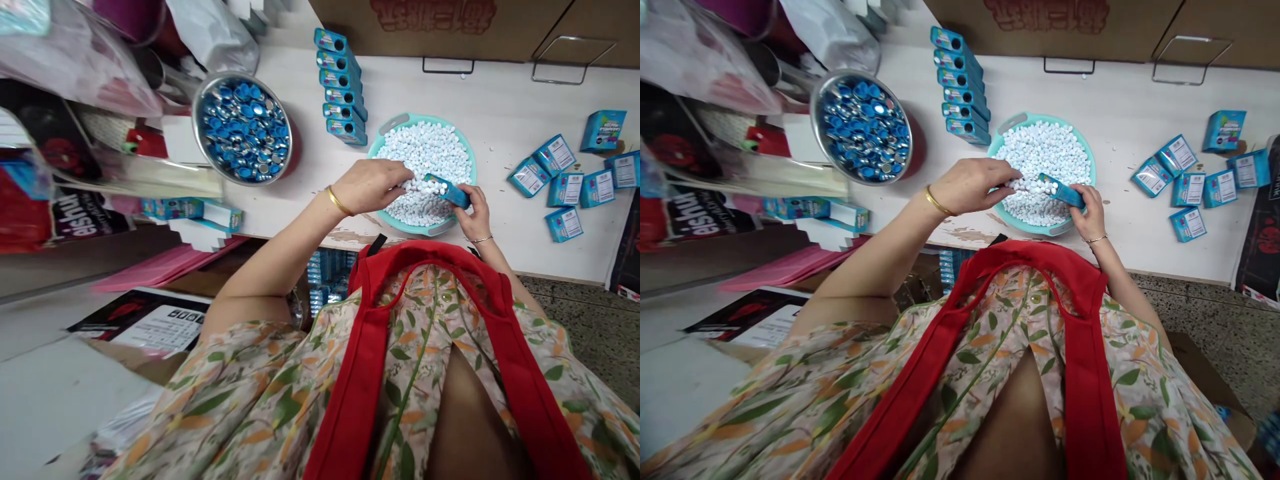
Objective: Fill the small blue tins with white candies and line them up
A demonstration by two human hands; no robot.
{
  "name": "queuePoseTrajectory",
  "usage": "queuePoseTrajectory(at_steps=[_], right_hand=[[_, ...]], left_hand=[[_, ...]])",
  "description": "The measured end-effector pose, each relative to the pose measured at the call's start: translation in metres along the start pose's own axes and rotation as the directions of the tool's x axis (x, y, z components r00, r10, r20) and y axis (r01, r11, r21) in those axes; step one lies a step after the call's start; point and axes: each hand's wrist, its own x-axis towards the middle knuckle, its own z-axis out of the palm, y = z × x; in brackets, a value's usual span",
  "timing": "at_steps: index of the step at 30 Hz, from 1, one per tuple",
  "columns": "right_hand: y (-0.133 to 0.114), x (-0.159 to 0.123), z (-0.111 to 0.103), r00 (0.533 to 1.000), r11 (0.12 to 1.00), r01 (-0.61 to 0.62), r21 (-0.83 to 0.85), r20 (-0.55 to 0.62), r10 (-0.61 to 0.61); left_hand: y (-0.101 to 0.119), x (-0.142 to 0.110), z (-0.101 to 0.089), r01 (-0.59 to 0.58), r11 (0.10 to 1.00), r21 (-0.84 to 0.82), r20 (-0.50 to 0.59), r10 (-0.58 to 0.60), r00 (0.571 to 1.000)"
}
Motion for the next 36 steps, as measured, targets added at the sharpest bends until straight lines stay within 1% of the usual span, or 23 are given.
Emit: queuePoseTrajectory(at_steps=[3, 7, 9, 11, 14, 15, 17, 18, 20, 21, 22, 24, 26, 28, 31, 34, 36], right_hand=[[0.004, 0.000, 0.007, 1.000, 1.000, 0.003, -0.002, -0.004, -0.003], [0.003, 0.001, 0.012, 0.998, 0.998, -0.051, 0.026, -0.029, 0.051], [0.002, 0.002, 0.012, 0.997, 0.997, -0.071, 0.033, -0.039, 0.072], [0.002, 0.002, 0.012, 0.996, 0.997, -0.074, 0.036, -0.042, 0.076], [0.002, 0.002, 0.012, 0.998, 0.998, -0.053, 0.034, -0.040, 0.055], [0.003, 0.002, 0.012, 0.998, 0.998, -0.053, 0.036, -0.042, 0.055], [0.004, 0.000, 0.012, 0.996, 0.996, -0.071, 0.053, -0.053, 0.074], [0.005, -0.001, 0.012, 0.994, 0.994, -0.086, 0.069, -0.060, 0.091], [0.009, -0.001, 0.010, 0.989, 0.986, -0.119, 0.115, -0.078, 0.128], [0.013, 0.000, 0.009, 0.984, 0.981, -0.132, 0.144, -0.096, 0.147], [0.017, 0.001, 0.008, 0.979, 0.974, -0.143, 0.175, -0.117, 0.164], [0.025, 0.008, 0.007, 0.967, 0.959, -0.152, 0.238, -0.166, 0.194], [0.031, 0.018, 0.008, 0.960, 0.943, -0.159, 0.293, -0.176, 0.217], [0.033, 0.027, 0.012, 0.961, 0.923, -0.189, 0.336, -0.130, 0.244], [0.028, 0.036, 0.024, 0.957, 0.894, -0.248, 0.372, -0.050, 0.287], [0.017, 0.037, 0.037, 0.944, 0.870, -0.302, 0.391, -0.004, 0.330], [0.010, 0.035, 0.041, 0.936, 0.852, -0.329, 0.407, 0.018, 0.352]], left_hand=[[0.008, 0.006, -0.005, 0.003, 0.999, 0.049, 0.001, -0.003, 1.000], [0.012, 0.011, 0.000, 0.027, 0.999, 0.047, -0.097, -0.023, 0.995], [0.016, 0.012, -0.002, 0.038, 0.998, 0.048, -0.134, -0.031, 0.990], [0.027, 0.012, -0.010, 0.024, 0.996, 0.084, -0.106, -0.015, 0.994], [0.044, 0.010, -0.025, -0.021, 0.988, 0.153, -0.010, 0.022, 1.000], [0.047, 0.009, -0.028, -0.027, 0.987, 0.156, -0.002, 0.027, 1.000], [0.044, 0.004, -0.027, -0.010, 0.991, 0.134, -0.040, 0.015, 0.999], [0.036, 0.000, -0.022, 0.013, 0.993, 0.116, -0.078, -0.004, 0.997], [0.011, -0.011, -0.007, 0.094, 0.991, 0.091, -0.147, -0.080, 0.986], [-0.005, -0.017, 0.004, 0.155, 0.984, 0.088, -0.156, -0.140, 0.978], [-0.021, -0.023, 0.016, 0.225, 0.970, 0.089, -0.145, -0.211, 0.967], [-0.047, -0.031, 0.045, 0.367, 0.924, 0.107, -0.079, -0.360, 0.930], [-0.062, -0.028, 0.076, 0.461, 0.880, 0.115, -0.003, -0.464, 0.886], [-0.062, -0.014, 0.105, 0.495, 0.865, 0.085, 0.041, -0.499, 0.865], [-0.049, 0.019, 0.140, 0.488, 0.873, -0.014, 0.050, -0.487, 0.872], [-0.040, 0.045, 0.159, 0.466, 0.879, -0.101, 0.054, -0.463, 0.885], [-0.041, 0.049, 0.163, 0.453, 0.877, -0.160, 0.051, -0.452, 0.891]])
